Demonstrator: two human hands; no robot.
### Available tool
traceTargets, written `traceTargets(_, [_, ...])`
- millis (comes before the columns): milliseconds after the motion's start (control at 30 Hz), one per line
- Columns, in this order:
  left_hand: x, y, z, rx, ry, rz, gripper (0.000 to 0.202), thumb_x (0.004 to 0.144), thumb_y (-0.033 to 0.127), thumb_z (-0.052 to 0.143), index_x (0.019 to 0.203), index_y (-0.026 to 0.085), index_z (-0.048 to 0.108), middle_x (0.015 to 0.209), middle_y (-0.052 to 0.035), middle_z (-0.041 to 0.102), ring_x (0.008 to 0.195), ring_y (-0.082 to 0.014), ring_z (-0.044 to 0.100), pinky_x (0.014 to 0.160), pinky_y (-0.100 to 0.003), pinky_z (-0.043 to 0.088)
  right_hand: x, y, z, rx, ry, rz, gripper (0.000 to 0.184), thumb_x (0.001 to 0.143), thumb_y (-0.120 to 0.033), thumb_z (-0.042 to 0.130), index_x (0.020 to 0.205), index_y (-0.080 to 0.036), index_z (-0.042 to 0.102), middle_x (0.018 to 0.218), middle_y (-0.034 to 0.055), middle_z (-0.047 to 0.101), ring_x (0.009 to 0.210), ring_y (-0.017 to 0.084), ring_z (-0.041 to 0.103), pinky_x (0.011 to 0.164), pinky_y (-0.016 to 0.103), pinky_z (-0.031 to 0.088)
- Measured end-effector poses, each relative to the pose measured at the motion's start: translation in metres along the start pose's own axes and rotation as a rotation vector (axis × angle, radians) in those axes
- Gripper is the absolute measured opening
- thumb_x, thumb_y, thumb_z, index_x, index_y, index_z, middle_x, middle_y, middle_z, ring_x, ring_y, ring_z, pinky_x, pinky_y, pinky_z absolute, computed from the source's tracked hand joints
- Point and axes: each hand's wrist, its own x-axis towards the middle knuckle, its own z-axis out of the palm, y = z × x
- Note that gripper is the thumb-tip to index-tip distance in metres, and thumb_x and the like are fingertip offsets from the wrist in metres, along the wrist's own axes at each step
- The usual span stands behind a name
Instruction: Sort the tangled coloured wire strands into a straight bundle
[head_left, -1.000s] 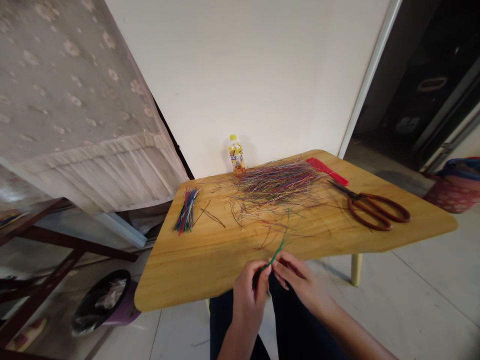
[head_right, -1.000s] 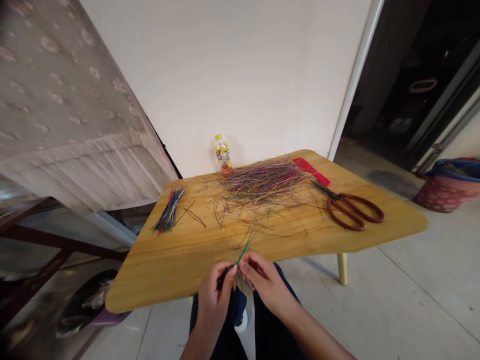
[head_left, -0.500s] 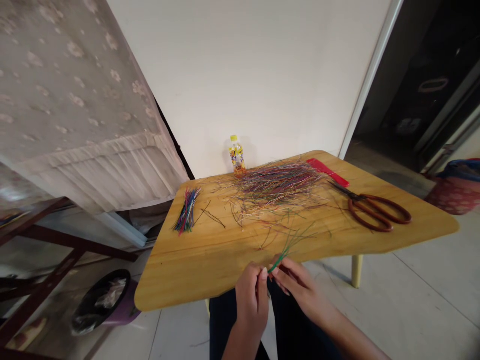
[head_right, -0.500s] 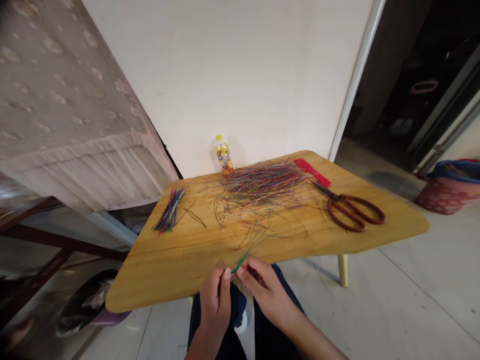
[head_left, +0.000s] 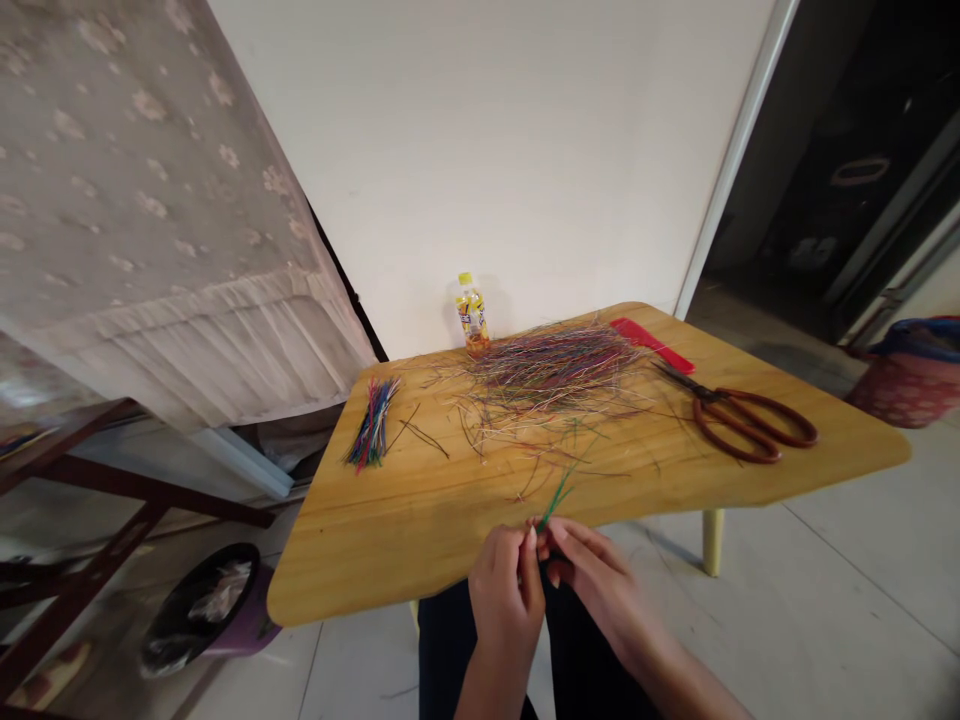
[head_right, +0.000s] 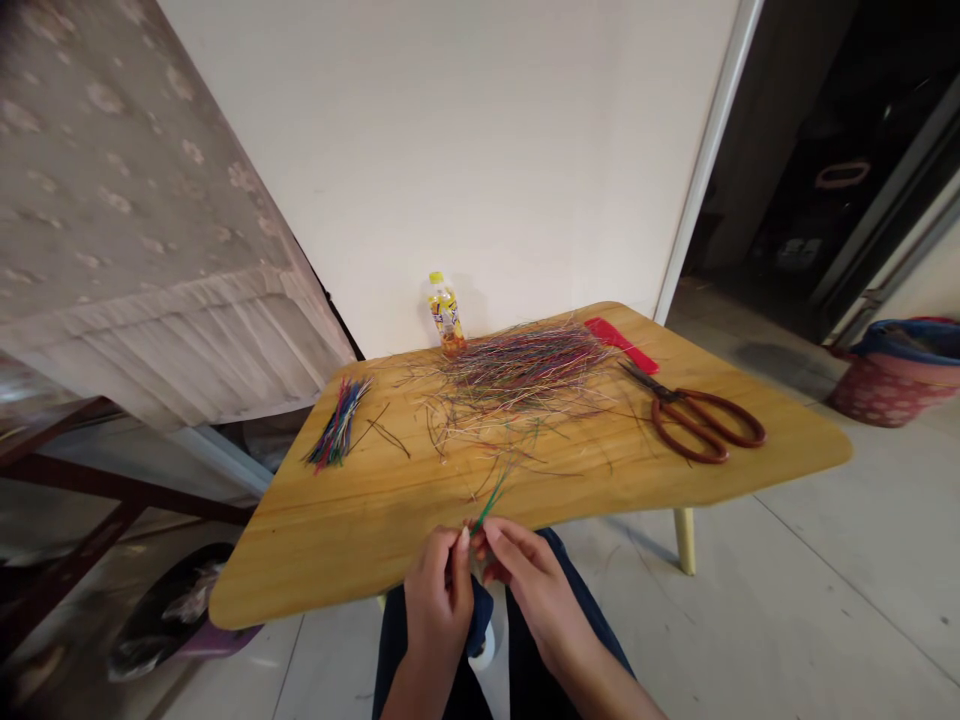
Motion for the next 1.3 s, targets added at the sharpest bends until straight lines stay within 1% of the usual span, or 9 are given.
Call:
traceTargets(133, [0.001, -0.004, 0.000, 0.060, -0.003, 0.060, 0.016, 0.089, 0.012, 0.041, 0.081, 0.019, 0.054, 0.064, -0.0010, 0.059, 0.058, -0.0122, 0.058, 0.054, -0.020, 0.044, -0.005, 0.006, 0.008, 0.105, 0.084, 0.001, 0.033, 0.067, -0.049, 0.073, 0.079, -0.018, 0.069, 0.083, 0.0063, 0.064, 0.073, 0.016, 0.054, 0.064, 0.026, 0.042])
traceTargets(367, [0.001, 0.002, 0.004, 0.103, 0.015, 0.097, 0.025, 0.090, 0.017, 0.040, 0.068, 0.019, 0.051, 0.054, 0.0006, 0.054, 0.048, -0.0119, 0.053, 0.047, -0.021, 0.039, -0.008, 0.011, 0.029, 0.294, 0.156, 0.047, 0.033, 0.065, -0.049, 0.073, 0.070, -0.019, 0.061, 0.065, -0.0004, 0.055, 0.059, 0.013, 0.049, 0.056, 0.024, 0.040])
traceTargets(467, [0.001, 0.001, 0.003, 0.086, 0.006, 0.123, 0.022, 0.090, 0.016, 0.040, 0.074, 0.018, 0.055, 0.056, -0.0006, 0.057, 0.050, -0.0122, 0.055, 0.048, -0.021, 0.040, -0.010, 0.012, 0.033, 0.359, 0.149, 0.047, 0.032, 0.068, -0.049, 0.071, 0.070, -0.021, 0.057, 0.065, -0.0010, 0.053, 0.060, 0.014, 0.050, 0.055, 0.025, 0.040])
traceTargets(633, [0.008, -0.009, -0.004, 0.113, -0.023, 0.333, 0.019, 0.090, 0.015, 0.042, 0.080, 0.018, 0.058, 0.057, -0.0021, 0.060, 0.052, -0.0135, 0.056, 0.049, -0.022, 0.041, -0.005, 0.012, 0.028, 0.428, 0.086, 0.147, 0.029, 0.073, -0.047, 0.067, 0.069, -0.020, 0.056, 0.065, -0.0011, 0.051, 0.060, 0.014, 0.046, 0.056, 0.026, 0.038])
traceTargets(767, [0.010, -0.016, -0.005, 0.168, 0.005, 0.461, 0.018, 0.089, 0.014, 0.041, 0.081, 0.018, 0.057, 0.055, -0.0017, 0.060, 0.049, -0.0142, 0.054, 0.047, -0.024, 0.039, 0.000, 0.011, 0.020, 0.392, 0.032, 0.128, 0.030, 0.069, -0.042, 0.072, 0.061, -0.017, 0.056, 0.061, -0.0018, 0.047, 0.057, 0.012, 0.042, 0.054, 0.025, 0.034])
traceTargets(900, [0.002, -0.021, 0.000, 0.111, 0.028, 0.418, 0.024, 0.088, 0.012, 0.037, 0.075, 0.019, 0.055, 0.054, -0.0005, 0.058, 0.047, -0.0128, 0.054, 0.044, -0.022, 0.037, 0.001, 0.010, 0.016, 0.331, -0.010, 0.163, 0.033, 0.066, -0.043, 0.075, 0.060, -0.015, 0.057, 0.059, -0.0013, 0.050, 0.058, 0.011, 0.044, 0.054, 0.023, 0.033])
traceTargets(1033, [-0.006, -0.023, 0.005, 0.070, -0.024, 0.354, 0.026, 0.093, 0.020, 0.033, 0.079, 0.018, 0.055, 0.057, -0.0008, 0.059, 0.048, -0.0123, 0.055, 0.045, -0.021, 0.041, 0.004, 0.013, 0.013, 0.351, 0.018, 0.177, 0.036, 0.064, -0.044, 0.076, 0.057, -0.015, 0.056, 0.053, -0.0033, 0.046, 0.052, 0.009, 0.043, 0.050, 0.021, 0.032])
traceTargets(1167, [-0.007, -0.020, 0.006, 0.108, -0.066, 0.285, 0.030, 0.095, 0.021, 0.029, 0.080, 0.018, 0.055, 0.060, -0.0025, 0.062, 0.051, -0.0130, 0.059, 0.047, -0.022, 0.045, 0.008, 0.014, 0.006, 0.359, 0.030, 0.157, 0.032, 0.066, -0.040, 0.077, 0.064, -0.015, 0.057, 0.060, -0.0031, 0.050, 0.055, 0.008, 0.047, 0.052, 0.020, 0.036])
traceTargets(1300, [-0.004, -0.018, 0.007, 0.195, -0.033, 0.266, 0.032, 0.095, 0.022, 0.028, 0.079, 0.019, 0.056, 0.060, -0.0031, 0.062, 0.051, -0.0134, 0.060, 0.048, -0.022, 0.047, 0.009, 0.009, 0.001, 0.230, -0.012, 0.133, 0.031, 0.068, -0.042, 0.075, 0.071, -0.016, 0.058, 0.064, -0.0016, 0.054, 0.058, 0.010, 0.050, 0.053, 0.021, 0.039])
